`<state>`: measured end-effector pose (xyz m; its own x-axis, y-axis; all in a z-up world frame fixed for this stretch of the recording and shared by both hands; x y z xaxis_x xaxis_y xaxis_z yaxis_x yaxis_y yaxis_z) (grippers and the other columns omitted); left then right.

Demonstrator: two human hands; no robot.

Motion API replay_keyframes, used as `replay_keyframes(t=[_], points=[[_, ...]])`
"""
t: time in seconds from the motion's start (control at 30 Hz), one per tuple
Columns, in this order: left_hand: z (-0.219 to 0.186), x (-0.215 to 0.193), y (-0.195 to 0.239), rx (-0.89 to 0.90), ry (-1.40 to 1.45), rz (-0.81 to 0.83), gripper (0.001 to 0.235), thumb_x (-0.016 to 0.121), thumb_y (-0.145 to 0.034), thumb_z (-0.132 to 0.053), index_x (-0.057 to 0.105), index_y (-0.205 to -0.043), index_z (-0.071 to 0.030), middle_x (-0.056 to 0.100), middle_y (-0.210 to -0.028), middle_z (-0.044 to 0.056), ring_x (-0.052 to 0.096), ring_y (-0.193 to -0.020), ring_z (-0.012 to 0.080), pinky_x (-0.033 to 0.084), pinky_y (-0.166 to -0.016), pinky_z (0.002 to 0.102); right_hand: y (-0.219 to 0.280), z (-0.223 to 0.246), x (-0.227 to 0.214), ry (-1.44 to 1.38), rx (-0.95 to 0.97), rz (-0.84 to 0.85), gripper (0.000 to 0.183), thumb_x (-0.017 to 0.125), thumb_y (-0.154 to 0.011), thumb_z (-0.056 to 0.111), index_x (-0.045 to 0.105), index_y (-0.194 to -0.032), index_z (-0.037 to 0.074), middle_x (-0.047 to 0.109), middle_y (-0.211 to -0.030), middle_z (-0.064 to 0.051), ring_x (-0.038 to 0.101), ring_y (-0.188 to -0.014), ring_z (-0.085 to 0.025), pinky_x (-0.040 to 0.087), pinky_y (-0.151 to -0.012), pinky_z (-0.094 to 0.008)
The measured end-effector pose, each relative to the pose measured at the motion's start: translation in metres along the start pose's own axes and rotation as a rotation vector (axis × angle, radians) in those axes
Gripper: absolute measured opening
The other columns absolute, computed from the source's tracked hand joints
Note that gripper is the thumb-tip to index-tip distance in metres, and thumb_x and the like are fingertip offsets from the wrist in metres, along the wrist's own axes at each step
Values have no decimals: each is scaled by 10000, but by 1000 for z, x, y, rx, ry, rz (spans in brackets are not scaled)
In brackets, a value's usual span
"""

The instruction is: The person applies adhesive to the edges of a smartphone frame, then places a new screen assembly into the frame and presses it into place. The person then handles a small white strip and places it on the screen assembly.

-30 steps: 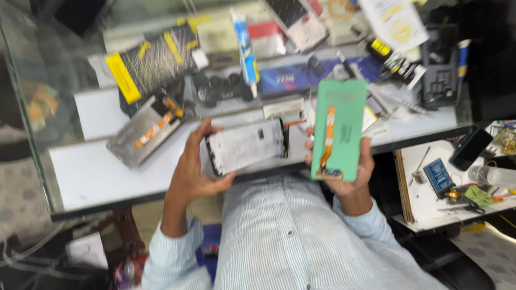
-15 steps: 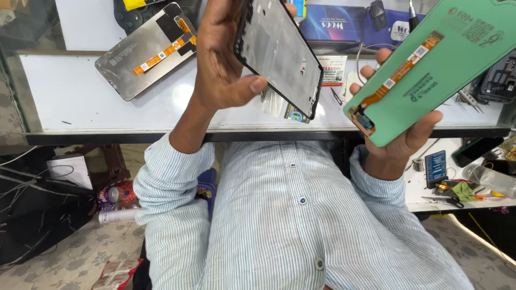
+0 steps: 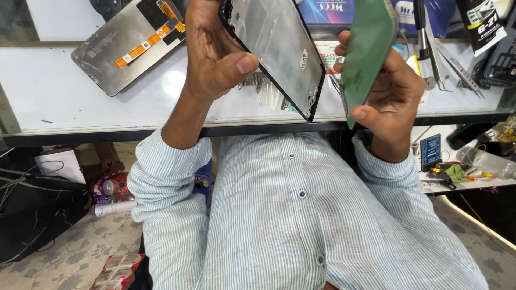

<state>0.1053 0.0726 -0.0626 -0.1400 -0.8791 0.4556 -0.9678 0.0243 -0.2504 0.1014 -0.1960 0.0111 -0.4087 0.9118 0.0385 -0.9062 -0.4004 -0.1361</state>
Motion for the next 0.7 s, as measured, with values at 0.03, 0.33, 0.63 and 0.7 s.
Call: replay_keyframes(t=[0.03, 0.33, 0.63, 0.7], points=[[0, 0, 0, -4, -2, 6, 950, 885, -773, -380, 367, -1440, 55, 531, -1390, 182, 587, -1271, 234, 551, -1045, 326, 0, 1, 1, 34, 17, 11, 764, 849, -864, 413, 543, -1382, -59, 596, -1433, -222, 657, -1244, -284, 596, -1060, -391], [3, 3, 1, 90, 23, 176, 865, 876, -914, -169, 273, -1519, -28, 448, -1501, 153, 482, -1401, 214, 472, -1194, 361, 11, 6, -1, 159, 8, 61, 728, 877, -860, 325, 556, -1446, 33, 597, -1454, -192, 635, -1315, -291, 595, -1092, -404], [5, 8, -3, 148, -109, 268, 787, 818, -874, -20, 371, -1520, -68, 491, -1396, 102, 515, -1309, 184, 507, -1149, 358, 23, -3, -12, 281, 22, 87, 737, 881, -865, 310, 555, -1472, 47, 585, -1457, -178, 621, -1357, -280, 598, -1116, -406], [3, 10, -3, 125, -92, 275, 785, 841, -920, -41, 352, -1533, -83, 471, -1403, 76, 502, -1339, 178, 523, -1165, 369, 22, -6, -12, 277, 12, 102, 745, 885, -869, 300, 547, -1478, 38, 578, -1473, -176, 616, -1373, -280, 594, -1132, -411]])
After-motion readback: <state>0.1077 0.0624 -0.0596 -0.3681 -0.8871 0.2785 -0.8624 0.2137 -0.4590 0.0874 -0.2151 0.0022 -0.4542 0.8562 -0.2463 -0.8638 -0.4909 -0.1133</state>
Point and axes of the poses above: each hand's wrist, its own y-axis away from the middle knuckle, its own x-axis out of the palm, z = x × y, the point moved 3 cm from there along -y, towards the middle knuckle
